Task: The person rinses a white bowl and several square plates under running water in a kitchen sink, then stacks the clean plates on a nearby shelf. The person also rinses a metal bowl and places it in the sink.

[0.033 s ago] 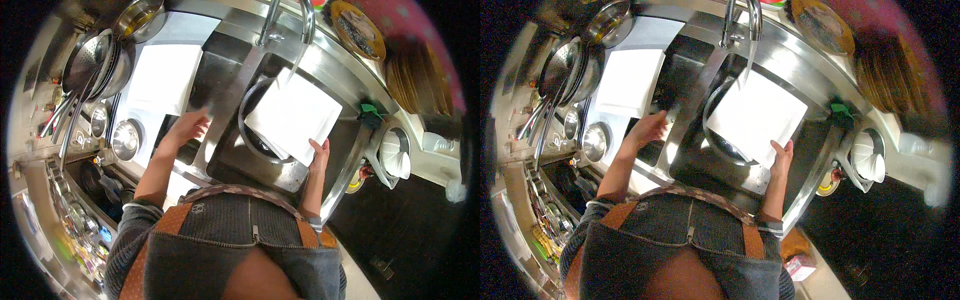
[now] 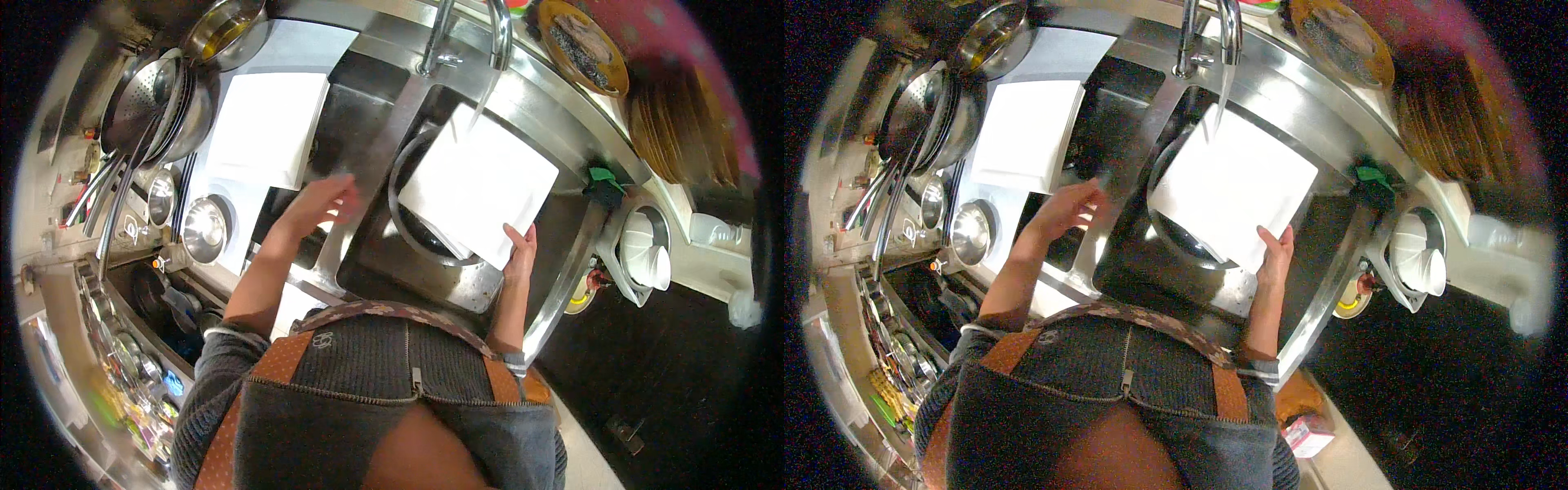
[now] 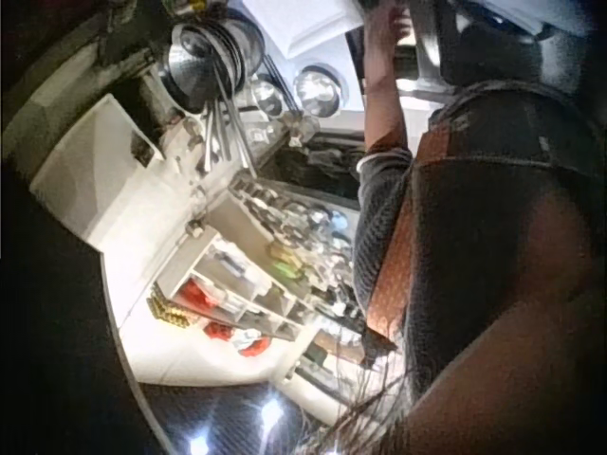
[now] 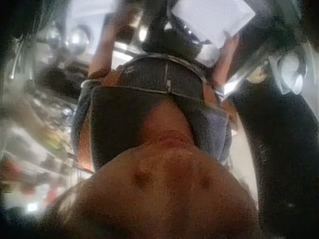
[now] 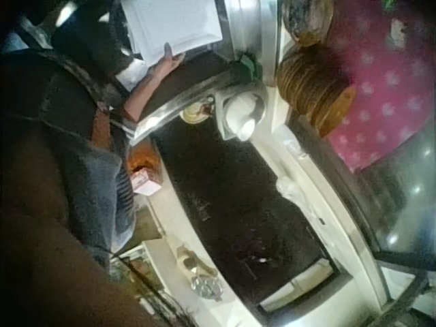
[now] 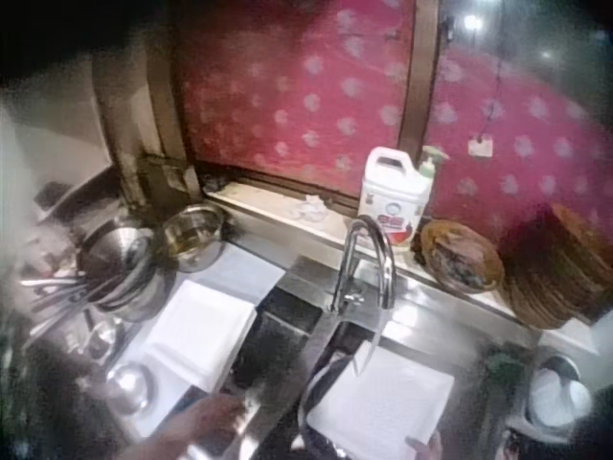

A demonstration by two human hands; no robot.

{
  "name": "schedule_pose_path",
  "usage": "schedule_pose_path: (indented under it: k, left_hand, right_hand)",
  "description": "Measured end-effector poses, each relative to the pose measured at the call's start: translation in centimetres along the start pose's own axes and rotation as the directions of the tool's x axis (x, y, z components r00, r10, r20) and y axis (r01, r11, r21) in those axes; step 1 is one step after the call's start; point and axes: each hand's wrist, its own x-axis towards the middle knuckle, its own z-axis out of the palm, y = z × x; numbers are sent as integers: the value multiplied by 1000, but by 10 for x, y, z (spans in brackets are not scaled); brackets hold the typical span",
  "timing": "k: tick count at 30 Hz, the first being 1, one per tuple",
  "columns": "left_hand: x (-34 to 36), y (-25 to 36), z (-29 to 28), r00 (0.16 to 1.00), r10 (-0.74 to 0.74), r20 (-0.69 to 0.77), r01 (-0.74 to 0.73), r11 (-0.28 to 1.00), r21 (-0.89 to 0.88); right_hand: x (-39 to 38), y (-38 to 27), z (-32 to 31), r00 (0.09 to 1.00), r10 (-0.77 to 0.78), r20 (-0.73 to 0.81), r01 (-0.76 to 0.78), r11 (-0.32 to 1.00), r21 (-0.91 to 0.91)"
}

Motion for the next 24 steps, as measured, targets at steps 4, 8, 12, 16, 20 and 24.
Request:
schedule_pose_path:
  k: [4, 8, 12, 16, 20, 24]
  left_hand:
    - [23, 14, 74, 979, 43, 201, -41, 999, -14]
    - [7, 30, 109, 953, 38, 299, -19, 998, -65]
    - [8, 26, 103, 978, 88, 192, -52, 982, -184]
    - [-17, 58, 115, 969, 97, 225, -47, 975, -216]
    - [-15, 72, 125, 900, 38, 434, 132, 926, -355]
    - [39, 49, 103, 976, 217, 33, -215, 916, 338]
  right_hand:
    - [3, 3, 5, 997, 17, 81, -23, 997, 80]
    - [4, 3, 20, 997, 9, 81, -3, 996, -84]
    - [-29, -31, 68, 933, -153, 325, 359, 368, -858]
    - [-60, -16, 94, 764, -187, 617, 643, 289, -709]
    - [-50, -5, 85, 721, -525, 453, 675, 382, -632]
    - [-24, -21, 76, 957, -215, -193, 126, 912, -391]
